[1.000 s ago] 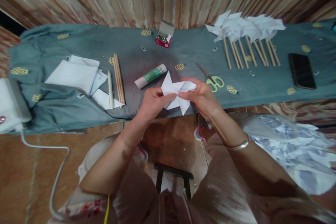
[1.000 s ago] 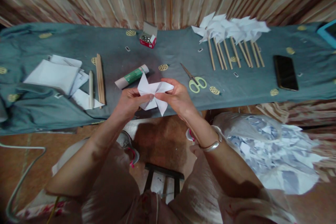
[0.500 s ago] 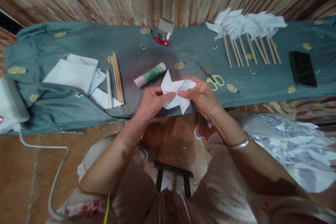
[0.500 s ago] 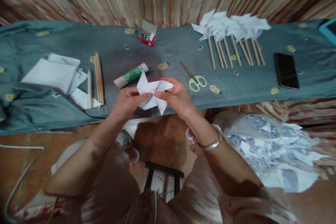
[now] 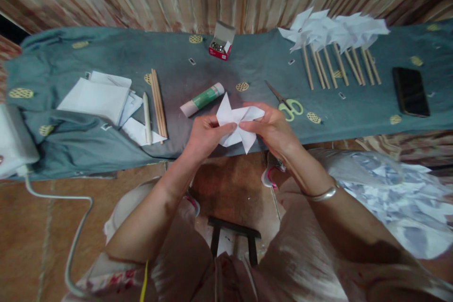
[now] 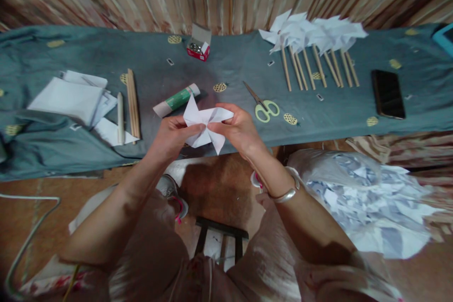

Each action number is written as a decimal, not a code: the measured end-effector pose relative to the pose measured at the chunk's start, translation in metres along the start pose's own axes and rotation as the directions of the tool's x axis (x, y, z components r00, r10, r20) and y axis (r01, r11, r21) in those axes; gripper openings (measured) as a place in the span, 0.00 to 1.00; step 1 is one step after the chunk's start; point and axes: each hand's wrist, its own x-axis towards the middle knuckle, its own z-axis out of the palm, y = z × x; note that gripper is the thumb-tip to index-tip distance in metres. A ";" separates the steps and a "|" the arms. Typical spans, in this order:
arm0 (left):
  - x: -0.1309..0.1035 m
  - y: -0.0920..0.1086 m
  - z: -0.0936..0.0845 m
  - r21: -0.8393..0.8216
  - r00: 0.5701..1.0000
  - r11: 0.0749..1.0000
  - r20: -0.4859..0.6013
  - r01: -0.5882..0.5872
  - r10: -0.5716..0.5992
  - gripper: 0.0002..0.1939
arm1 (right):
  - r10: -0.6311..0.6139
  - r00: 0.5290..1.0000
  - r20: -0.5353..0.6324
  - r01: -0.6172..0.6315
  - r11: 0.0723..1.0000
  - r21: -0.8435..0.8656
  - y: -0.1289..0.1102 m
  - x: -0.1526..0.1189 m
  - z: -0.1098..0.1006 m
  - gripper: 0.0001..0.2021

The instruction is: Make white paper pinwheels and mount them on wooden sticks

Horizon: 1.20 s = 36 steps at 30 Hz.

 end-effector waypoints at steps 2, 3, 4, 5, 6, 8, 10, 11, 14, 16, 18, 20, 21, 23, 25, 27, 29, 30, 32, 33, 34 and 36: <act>0.000 0.000 0.000 0.014 1.000 1.000 -0.012 0.005 -0.005 0.08 | 0.001 1.000 -0.001 -0.001 1.000 -0.003 0.000 0.000 0.000 0.33; 0.000 0.001 0.001 0.020 1.000 1.000 -0.017 0.011 -0.011 0.08 | 0.003 1.000 -0.002 -0.003 1.000 -0.004 0.000 0.000 0.001 0.33; -0.001 0.002 0.001 0.022 1.000 1.000 -0.019 0.019 -0.018 0.08 | 0.008 1.000 -0.003 -0.008 1.000 -0.002 0.000 0.000 0.001 0.33; -0.001 0.002 0.002 0.021 1.000 1.000 -0.021 0.024 -0.023 0.07 | 0.012 1.000 -0.006 -0.012 1.000 0.002 -0.001 -0.001 0.001 0.33; -0.002 0.003 0.002 0.015 0.999 1.000 -0.022 0.026 -0.026 0.07 | 0.015 1.000 -0.008 -0.015 1.000 0.007 -0.001 -0.001 0.001 0.33; -0.002 0.004 0.002 0.002 0.999 1.000 -0.026 0.023 -0.023 0.07 | 0.013 1.000 -0.008 -0.013 1.000 0.008 -0.001 -0.001 0.001 0.34; -0.003 0.004 0.003 0.003 0.999 1.000 -0.030 0.021 -0.020 0.06 | 0.002 1.000 0.001 -0.002 1.000 -0.006 0.000 0.000 0.001 0.33; -0.002 0.004 0.002 0.008 0.999 1.000 -0.034 0.020 -0.019 0.05 | -0.003 1.000 0.011 0.003 1.000 -0.016 0.000 0.000 0.001 0.33; -0.002 0.004 0.002 0.016 0.999 1.000 -0.031 0.027 -0.027 0.05 | -0.010 0.999 0.030 0.011 0.999 -0.035 0.001 0.000 -0.001 0.33; -0.002 0.004 0.002 0.007 0.999 1.000 -0.032 0.029 -0.029 0.06 | -0.007 0.999 0.033 0.008 0.999 -0.033 0.001 0.001 -0.001 0.34; -0.002 0.004 0.002 0.001 0.999 1.000 -0.032 0.026 -0.026 0.06 | 0.000 1.000 0.024 0.001 1.000 -0.020 0.000 0.000 -0.001 0.34; -0.003 0.004 0.001 -0.006 0.999 1.000 -0.027 0.017 -0.017 0.07 | 0.004 1.000 0.011 -0.004 1.000 -0.005 0.000 0.000 -0.001 0.34; -0.003 0.004 0.001 -0.012 1.000 1.000 -0.017 0.014 -0.014 0.07 | 0.004 1.000 0.004 -0.004 1.000 0.000 -0.001 0.000 0.000 0.33; -0.004 0.004 0.001 -0.025 1.000 1.000 0.011 0.015 -0.015 0.08 | 0.001 1.000 -0.009 -0.001 1.000 0.005 -0.002 0.001 0.000 0.33; -0.004 0.004 0.000 -0.029 0.999 0.999 0.039 0.020 -0.018 0.10 | 0.004 1.000 -0.020 -0.004 1.000 0.009 -0.002 0.001 -0.001 0.32; -0.004 0.004 0.000 -0.025 0.998 0.999 0.053 0.021 -0.020 0.12 | 0.013 0.999 -0.030 -0.013 1.000 0.016 -0.003 0.001 -0.001 0.33; -0.004 0.003 0.000 -0.026 0.999 1.000 0.047 0.016 -0.015 0.12 | 0.013 0.999 -0.031 -0.012 1.000 0.015 -0.003 0.001 -0.002 0.33; -0.003 0.002 0.000 -0.027 0.999 1.000 0.037 0.014 -0.013 0.12 | 0.007 1.000 -0.027 -0.007 1.000 0.010 -0.003 0.001 -0.002 0.33; -0.004 0.001 0.001 -0.029 1.000 1.000 0.020 0.011 -0.010 0.10 | -0.008 1.000 -0.014 0.008 1.000 -0.007 -0.002 0.002 -0.002 0.33; -0.004 0.000 0.001 -0.034 1.000 0.999 0.017 0.007 -0.007 0.10 | -0.015 1.000 -0.008 0.015 1.000 -0.014 -0.002 0.002 -0.002 0.33; -0.004 0.000 0.001 -0.041 1.000 0.999 0.018 0.003 -0.003 0.10 | -0.020 1.000 -0.003 0.020 1.000 -0.020 -0.002 0.002 -0.002 0.33; -0.004 0.000 0.001 -0.050 1.000 0.999 0.030 -0.003 0.005 0.10 | -0.020 1.000 -0.001 0.020 1.000 -0.021 -0.002 0.002 -0.002 0.34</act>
